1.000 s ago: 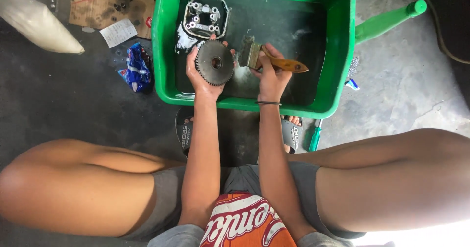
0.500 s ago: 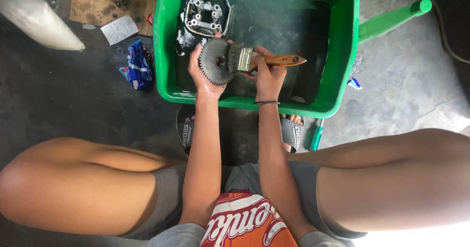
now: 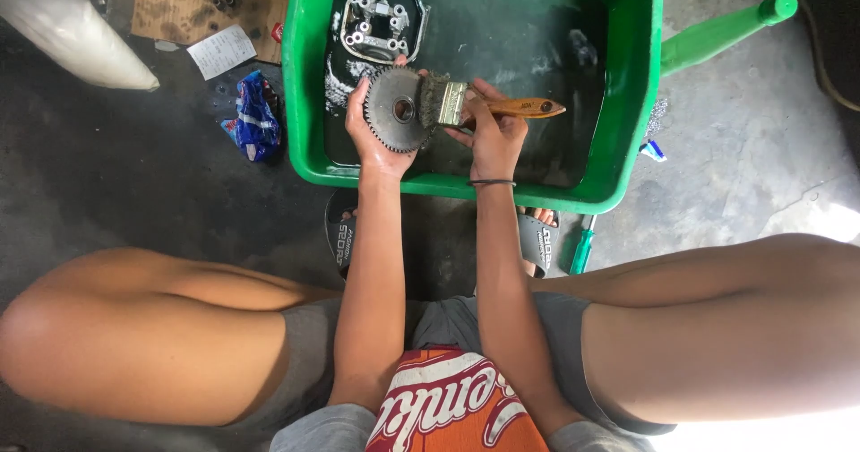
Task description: Cleaning various motorcycle engine components, including a sprocket and an engine head, using a brush and cleaning solution in a plastic basin.
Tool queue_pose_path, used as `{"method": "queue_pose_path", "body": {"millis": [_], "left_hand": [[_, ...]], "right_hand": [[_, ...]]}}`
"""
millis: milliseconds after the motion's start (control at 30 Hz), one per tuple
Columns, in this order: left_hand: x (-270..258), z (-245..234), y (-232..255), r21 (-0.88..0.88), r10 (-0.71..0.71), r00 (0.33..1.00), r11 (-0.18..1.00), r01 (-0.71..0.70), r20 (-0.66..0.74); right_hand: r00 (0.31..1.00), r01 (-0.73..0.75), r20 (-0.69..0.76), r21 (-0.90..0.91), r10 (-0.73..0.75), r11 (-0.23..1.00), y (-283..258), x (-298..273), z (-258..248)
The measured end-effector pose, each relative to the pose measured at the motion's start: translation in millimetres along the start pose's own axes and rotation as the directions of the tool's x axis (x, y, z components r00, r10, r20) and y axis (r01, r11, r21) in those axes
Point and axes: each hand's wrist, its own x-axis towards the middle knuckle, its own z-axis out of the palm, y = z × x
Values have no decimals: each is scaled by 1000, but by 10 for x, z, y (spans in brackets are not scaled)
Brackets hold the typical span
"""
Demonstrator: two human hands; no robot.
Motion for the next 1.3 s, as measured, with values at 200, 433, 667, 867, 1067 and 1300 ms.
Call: {"method": "queue_pose_path", "body": {"millis": [200, 433, 667, 867, 1067, 1300], "left_hand": [[-111, 222, -14, 108, 11, 1000, 994, -13, 16], [-108, 184, -21, 107, 9, 999, 994, -12, 34], [-105, 196, -12, 129, 0, 1000, 992, -3, 27], [-87, 173, -47, 163, 19, 999, 986, -26, 44], [-16, 114, -93, 266, -38, 999, 963, 31, 23], [281, -290, -158, 450, 85, 967, 892, 33, -240]], "right_hand": [[993, -112, -52, -90, 108, 990, -156, -73, 53], [994, -105, -49, -69, 101, 992, -141, -72, 35], [993, -108, -50, -69, 104, 992, -132, -62, 32], [996, -77, -40, -58, 75, 995, -151, -93, 51], [999, 25, -36, 20, -24, 1000, 28, -54, 59], [987, 153, 69, -81, -147, 985, 49, -225, 190]]}}
